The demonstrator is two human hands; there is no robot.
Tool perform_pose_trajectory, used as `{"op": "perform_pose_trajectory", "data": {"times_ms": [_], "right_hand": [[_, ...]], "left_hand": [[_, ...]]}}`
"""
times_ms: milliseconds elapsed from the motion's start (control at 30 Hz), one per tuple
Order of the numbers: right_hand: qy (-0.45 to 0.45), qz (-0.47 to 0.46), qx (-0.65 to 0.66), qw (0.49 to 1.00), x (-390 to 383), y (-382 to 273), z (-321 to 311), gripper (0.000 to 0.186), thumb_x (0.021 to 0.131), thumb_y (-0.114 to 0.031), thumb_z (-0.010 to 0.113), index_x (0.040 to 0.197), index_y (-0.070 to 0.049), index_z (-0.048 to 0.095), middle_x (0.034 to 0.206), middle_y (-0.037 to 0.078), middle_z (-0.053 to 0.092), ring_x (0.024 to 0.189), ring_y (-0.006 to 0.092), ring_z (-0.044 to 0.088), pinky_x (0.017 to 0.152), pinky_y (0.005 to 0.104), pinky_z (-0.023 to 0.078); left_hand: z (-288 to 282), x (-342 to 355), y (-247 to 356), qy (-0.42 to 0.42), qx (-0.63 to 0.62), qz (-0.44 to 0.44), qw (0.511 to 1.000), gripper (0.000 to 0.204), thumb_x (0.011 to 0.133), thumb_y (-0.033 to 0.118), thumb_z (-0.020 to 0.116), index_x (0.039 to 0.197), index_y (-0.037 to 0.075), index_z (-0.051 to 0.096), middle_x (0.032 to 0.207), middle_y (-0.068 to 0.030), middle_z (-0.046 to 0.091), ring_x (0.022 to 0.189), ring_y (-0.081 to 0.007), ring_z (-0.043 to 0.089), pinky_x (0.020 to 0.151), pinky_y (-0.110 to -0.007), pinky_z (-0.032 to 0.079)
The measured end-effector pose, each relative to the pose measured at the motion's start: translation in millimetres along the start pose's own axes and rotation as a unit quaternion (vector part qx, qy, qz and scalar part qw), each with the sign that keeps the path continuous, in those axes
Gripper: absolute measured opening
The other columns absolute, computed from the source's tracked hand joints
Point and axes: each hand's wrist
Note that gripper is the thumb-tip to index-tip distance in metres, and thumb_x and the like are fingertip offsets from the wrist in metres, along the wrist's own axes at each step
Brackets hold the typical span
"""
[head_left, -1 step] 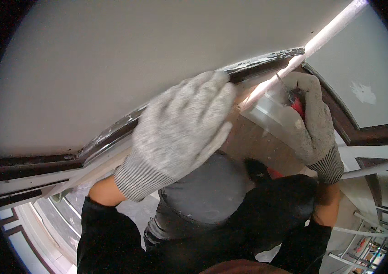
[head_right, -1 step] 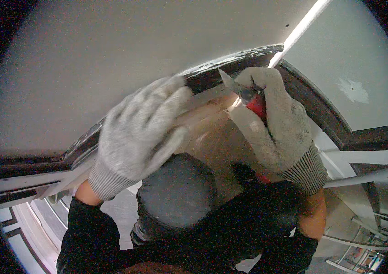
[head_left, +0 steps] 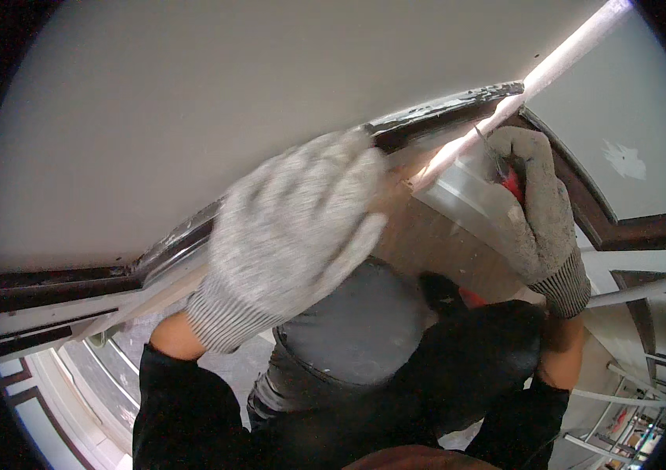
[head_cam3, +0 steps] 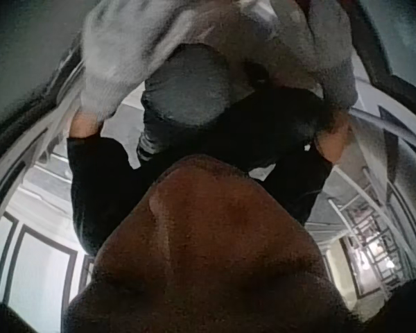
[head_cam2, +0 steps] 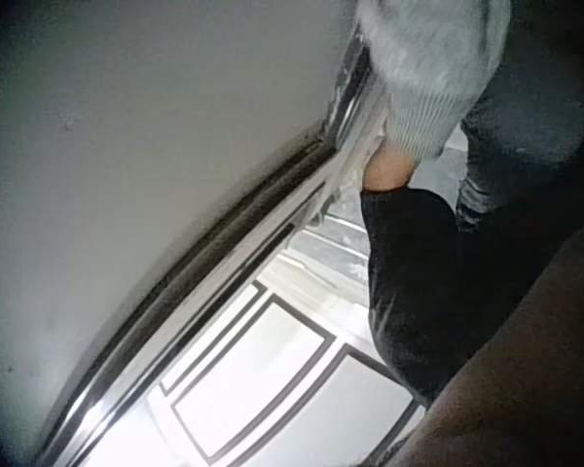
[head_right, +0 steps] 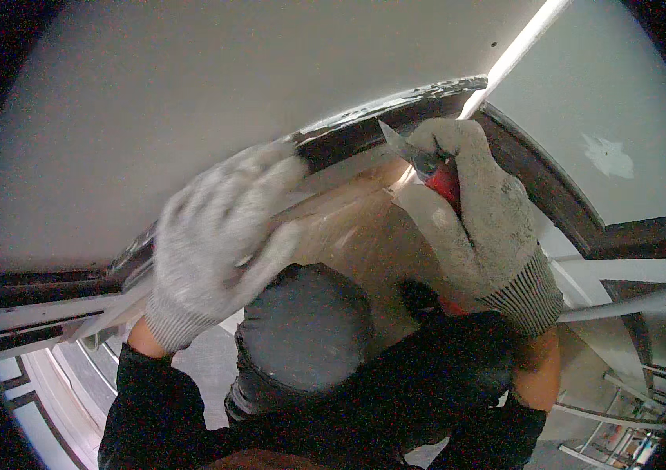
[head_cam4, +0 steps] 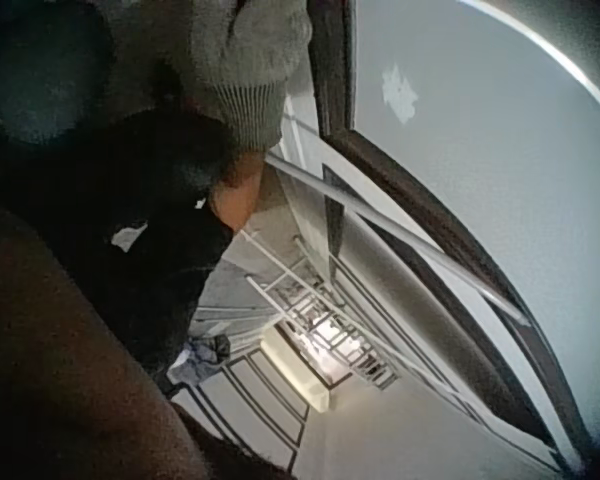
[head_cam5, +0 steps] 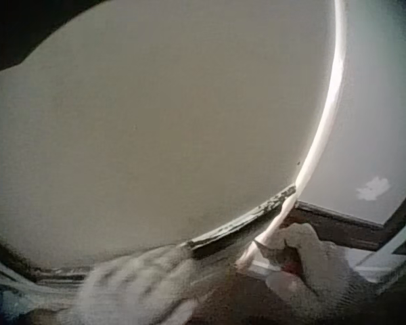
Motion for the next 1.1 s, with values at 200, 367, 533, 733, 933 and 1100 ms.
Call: {"op": "perform_pose_trajectory", "data": {"times_ms": [200, 367, 533, 733, 933, 1100], "right_hand": [[-0.011, -0.130, -0.119, 0.984, 14, 1, -6, 0.034, 0.096, -0.023, 0.064, 0.128, -0.011, 0.062, 0.111, 0.016, 0.066, 0.094, 0.0355, 0.070, 0.083, 0.0447, 0.056], [-0.111, -0.157, -0.287, 0.938, 29, -17, -8, 0.049, 0.094, -0.033, 0.068, 0.137, -0.009, 0.061, 0.114, 0.015, 0.067, 0.104, 0.0332, 0.067, 0.090, 0.0447, 0.054], [-0.053, -0.304, -0.380, 0.872, 48, -27, 16, 0.053, 0.092, -0.035, 0.072, 0.140, -0.015, 0.061, 0.128, 0.009, 0.066, 0.119, 0.0293, 0.064, 0.105, 0.0436, 0.049], [-0.129, -0.277, -0.440, 0.844, 54, -42, 24, 0.047, 0.093, -0.036, 0.068, 0.137, -0.018, 0.063, 0.137, 0.007, 0.063, 0.128, 0.0268, 0.059, 0.112, 0.0440, 0.044], [-0.125, -0.305, -0.452, 0.829, 70, -36, 29, 0.046, 0.090, -0.034, 0.065, 0.134, -0.020, 0.064, 0.125, 0.003, 0.064, 0.119, 0.0240, 0.061, 0.105, 0.0437, 0.048], [-0.034, -0.357, -0.474, 0.804, 66, -29, 30, 0.047, 0.087, -0.035, 0.066, 0.133, -0.022, 0.064, 0.119, 0.001, 0.063, 0.113, 0.0216, 0.062, 0.101, 0.0432, 0.048]], "left_hand": [[-25, -56, -21, -0.030, -0.245, -0.073, 0.966, 0.032, 0.096, 0.025, 0.067, 0.122, 0.007, 0.069, 0.127, -0.0128, 0.068, 0.110, -0.0310, 0.068, 0.095, -0.042, 0.052], [29, -52, -15, -0.123, -0.629, -0.260, 0.722, 0.038, 0.102, 0.018, 0.058, 0.135, -0.001, 0.061, 0.134, -0.0167, 0.065, 0.115, -0.0251, 0.067, 0.101, -0.039, 0.052], [48, -29, -19, -0.042, -0.766, -0.205, 0.608, 0.047, 0.106, 0.018, 0.050, 0.148, -0.003, 0.048, 0.135, -0.0199, 0.063, 0.120, -0.0236, 0.064, 0.106, -0.036, 0.051], [44, -23, -10, -0.022, -0.754, -0.209, 0.622, 0.048, 0.107, 0.020, 0.050, 0.149, -0.005, 0.047, 0.135, -0.0168, 0.063, 0.119, -0.0214, 0.064, 0.105, -0.035, 0.050], [50, -18, -5, 0.003, -0.734, -0.237, 0.636, 0.051, 0.106, 0.026, 0.052, 0.142, -0.009, 0.049, 0.129, -0.0195, 0.065, 0.114, -0.0247, 0.067, 0.104, -0.038, 0.051], [52, -12, -3, 0.013, -0.719, -0.234, 0.654, 0.053, 0.105, 0.027, 0.053, 0.141, -0.011, 0.050, 0.123, -0.0206, 0.068, 0.113, -0.0269, 0.067, 0.102, -0.041, 0.051]]}}
Point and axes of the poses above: each hand's wrist, its own x-axis towards the middle knuckle, its own z-axis out of the palm, y = z × x
